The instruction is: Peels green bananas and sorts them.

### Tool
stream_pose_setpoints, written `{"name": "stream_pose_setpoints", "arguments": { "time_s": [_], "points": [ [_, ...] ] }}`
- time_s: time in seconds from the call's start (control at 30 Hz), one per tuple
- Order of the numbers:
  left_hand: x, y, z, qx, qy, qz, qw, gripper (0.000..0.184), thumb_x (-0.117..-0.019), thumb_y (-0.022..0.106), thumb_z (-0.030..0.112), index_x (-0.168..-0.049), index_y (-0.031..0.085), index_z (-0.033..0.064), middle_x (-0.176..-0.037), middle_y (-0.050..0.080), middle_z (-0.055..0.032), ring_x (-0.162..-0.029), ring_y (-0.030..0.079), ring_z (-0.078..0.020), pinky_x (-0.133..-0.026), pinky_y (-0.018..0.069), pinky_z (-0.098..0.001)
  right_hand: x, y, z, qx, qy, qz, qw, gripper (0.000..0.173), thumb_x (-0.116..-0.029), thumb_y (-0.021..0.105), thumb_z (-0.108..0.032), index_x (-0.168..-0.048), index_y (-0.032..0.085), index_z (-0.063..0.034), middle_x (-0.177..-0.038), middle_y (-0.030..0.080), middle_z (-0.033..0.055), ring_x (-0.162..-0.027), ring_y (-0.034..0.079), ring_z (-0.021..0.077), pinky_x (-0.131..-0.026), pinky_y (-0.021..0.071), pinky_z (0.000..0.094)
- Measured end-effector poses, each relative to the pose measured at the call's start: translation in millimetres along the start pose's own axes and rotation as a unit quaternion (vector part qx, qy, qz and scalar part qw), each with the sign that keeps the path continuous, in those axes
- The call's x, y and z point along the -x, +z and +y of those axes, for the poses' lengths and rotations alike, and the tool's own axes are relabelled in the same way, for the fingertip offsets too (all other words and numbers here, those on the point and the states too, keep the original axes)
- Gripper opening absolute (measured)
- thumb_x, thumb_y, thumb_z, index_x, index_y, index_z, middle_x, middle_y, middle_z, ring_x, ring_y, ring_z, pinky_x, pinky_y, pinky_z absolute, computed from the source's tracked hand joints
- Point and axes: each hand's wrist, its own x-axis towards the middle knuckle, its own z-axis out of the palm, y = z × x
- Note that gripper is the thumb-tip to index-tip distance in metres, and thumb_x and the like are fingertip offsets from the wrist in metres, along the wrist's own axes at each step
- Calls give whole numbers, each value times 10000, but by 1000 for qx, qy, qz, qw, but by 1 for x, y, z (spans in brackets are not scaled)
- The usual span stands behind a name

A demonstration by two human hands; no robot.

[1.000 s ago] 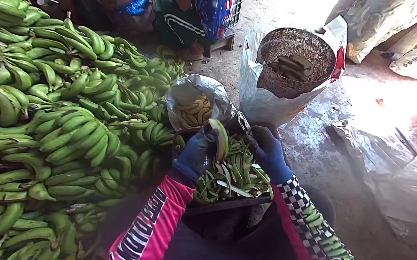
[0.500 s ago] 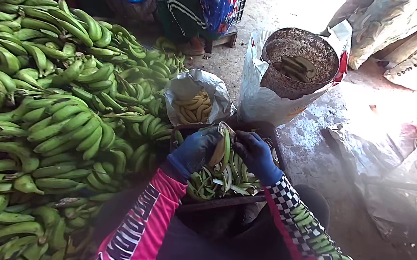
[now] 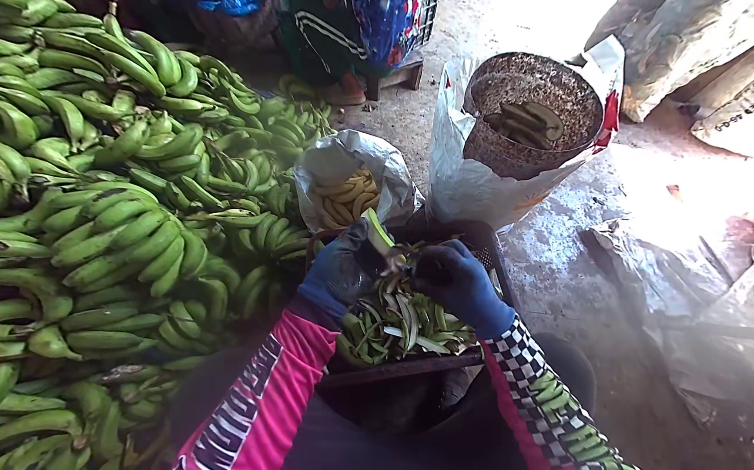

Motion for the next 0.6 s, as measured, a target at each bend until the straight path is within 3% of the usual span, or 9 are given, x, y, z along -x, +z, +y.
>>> {"name": "stream_pose_setpoints", "arguments": {
  "time_s": [0.07, 0.13, 0.2, 0.27, 0.33, 0.4, 0.5, 0.6],
  "points": [
    [5, 2, -4, -37, -11, -26, 999, 330, -1082, 442, 392, -1234, 612, 153, -1028, 663, -52, -866, 657, -144, -701, 573, -305, 1, 8, -2, -5, -14, -13, 1000, 448, -831, 857, -362, -1225, 719, -199, -1131, 649, 47, -967, 664, 162, -795, 615, 406],
    [12, 6, -4, -76, -34, -97, 992, 291, -1082, 438, 341, -1231, 594, 145, -1010, 662, -61, -843, 658, -150, -704, 580, -323, -1, 8, 2, -26, -7, 0, 1000, 430, -865, 827, -351, -1244, 722, -178, -1138, 652, 50, -967, 664, 163, -788, 615, 403],
    [19, 14, -4, -114, -60, -158, 979, 310, -1065, 477, 270, -1314, 572, 113, -1034, 678, -83, -858, 674, -158, -751, 594, -340, -6, 2, 7, -29, 34, 41, 998, 396, -943, 730, -398, -1261, 712, -163, -1112, 672, 38, -959, 665, 161, -795, 605, 413],
    [22, 21, -4, -152, -75, -170, 971, 417, -1038, 512, 221, -1431, 529, 84, -1066, 685, -119, -857, 682, -175, -765, 597, -341, -11, -8, 15, 1, 104, 78, 991, 446, -988, 619, -504, -1269, 718, -171, -1090, 692, 39, -946, 670, 167, -804, 582, 446],
    [21, 22, -1, -175, -48, -151, 972, 422, -1059, 463, 217, -1461, 508, 97, -1117, 680, -132, -891, 679, -194, -782, 593, -357, -10, -17, 18, -13, 125, 98, 987, 476, -979, 619, -545, -1257, 722, -173, -1094, 698, 33, -950, 678, 157, -809, 592, 429],
    [18, 17, 3, -185, 1, -89, 979, 396, -1078, 446, 255, -1447, 538, 147, -1147, 697, -111, -900, 688, -184, -742, 593, -332, -5, -21, 15, -57, 83, 86, 991, 457, -953, 684, -489, -1263, 712, -155, -1115, 686, 32, -966, 673, 156, -807, 604, 398],
    [11, 10, 11, -130, 36, -24, 991, 378, -1101, 398, 255, -1432, 551, 156, -1147, 703, -104, -915, 703, -190, -759, 608, -348, -1, -19, 1, -126, 5, -8, 992, 430, -899, 796, -365, -1250, 710, -131, -1128, 662, 56, -933, 683, 172, -774, 641, 398],
    [12, 7, 14, -139, 19, -44, 989, 382, -1099, 387, 241, -1430, 544, 134, -1141, 684, -116, -910, 688, -199, -769, 598, -360, 2, -11, -10, -79, -4, -73, 994, 393, -882, 817, -400, -1216, 751, -204, -1139, 663, 23, -950, 681, 124, -792, 639, 364]
  ]
}}
